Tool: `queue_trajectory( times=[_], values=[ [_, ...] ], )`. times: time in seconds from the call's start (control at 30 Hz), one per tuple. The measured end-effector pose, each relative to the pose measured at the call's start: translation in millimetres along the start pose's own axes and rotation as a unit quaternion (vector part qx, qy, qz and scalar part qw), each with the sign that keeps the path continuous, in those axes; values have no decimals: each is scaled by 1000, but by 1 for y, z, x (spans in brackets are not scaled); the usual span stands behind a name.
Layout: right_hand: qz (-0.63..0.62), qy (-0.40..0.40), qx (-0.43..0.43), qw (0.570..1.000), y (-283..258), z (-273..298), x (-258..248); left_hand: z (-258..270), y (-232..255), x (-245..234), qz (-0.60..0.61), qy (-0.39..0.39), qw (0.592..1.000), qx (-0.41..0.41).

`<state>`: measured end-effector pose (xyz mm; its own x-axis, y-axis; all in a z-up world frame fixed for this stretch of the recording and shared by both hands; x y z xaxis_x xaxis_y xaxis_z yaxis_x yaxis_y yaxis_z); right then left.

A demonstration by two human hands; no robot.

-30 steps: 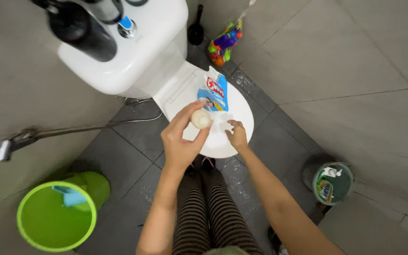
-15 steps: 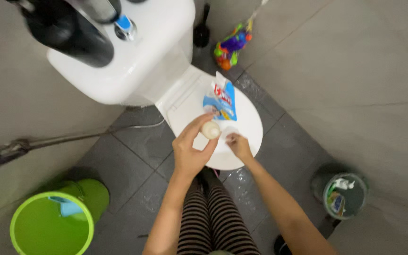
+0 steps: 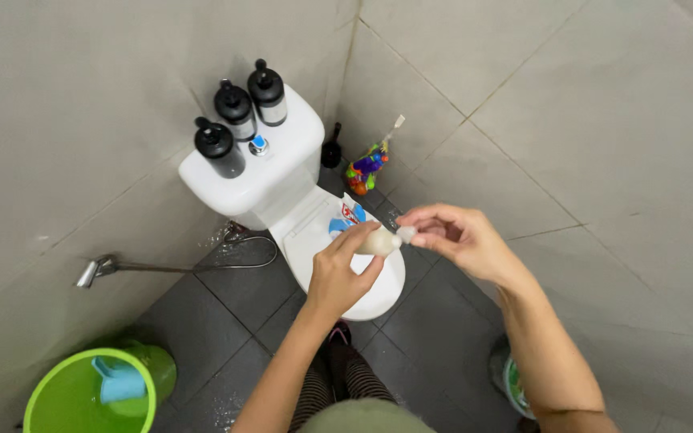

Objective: The person pours liquid soap from a refill pouch into small dispenser bottles and replaces the pump tops.

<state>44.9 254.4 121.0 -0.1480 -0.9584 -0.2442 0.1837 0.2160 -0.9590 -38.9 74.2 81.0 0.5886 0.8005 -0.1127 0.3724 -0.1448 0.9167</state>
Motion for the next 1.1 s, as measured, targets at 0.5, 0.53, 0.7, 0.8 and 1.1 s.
queue_trajectory(
  times=[0.5, 0.53, 0.7, 0.8, 1.1],
  values=[
    [457, 18, -251, 853, -174, 40, -1, -28, 95, 2, -28, -47, 999, -4],
    [469, 22, -235, 851, -177, 40, -3, -30, 100, 2, -4, -56, 998, -15],
    [504, 28, -183, 844, -190, 36, -11, -33, 118, 1, 24, -80, 996, -40],
    [499, 19, -156, 852, -199, 30, -16, -39, 122, 0, 72, -80, 993, -38],
    [522, 38, -117, 844, -220, 28, -26, -52, 136, -5, 104, -85, 991, -15]
  ],
)
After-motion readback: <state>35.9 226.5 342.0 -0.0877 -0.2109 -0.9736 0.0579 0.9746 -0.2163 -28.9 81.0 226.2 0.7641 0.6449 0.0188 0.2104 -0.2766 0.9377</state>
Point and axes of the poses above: each hand's wrist, its own z-axis away from the middle knuckle, its own x-axis out of the palm, y = z × x, the point moved 6 cm from there along -z, towards the middle knuckle, and after that the axes turned 13 degrees about z, right-handed, at the moved point
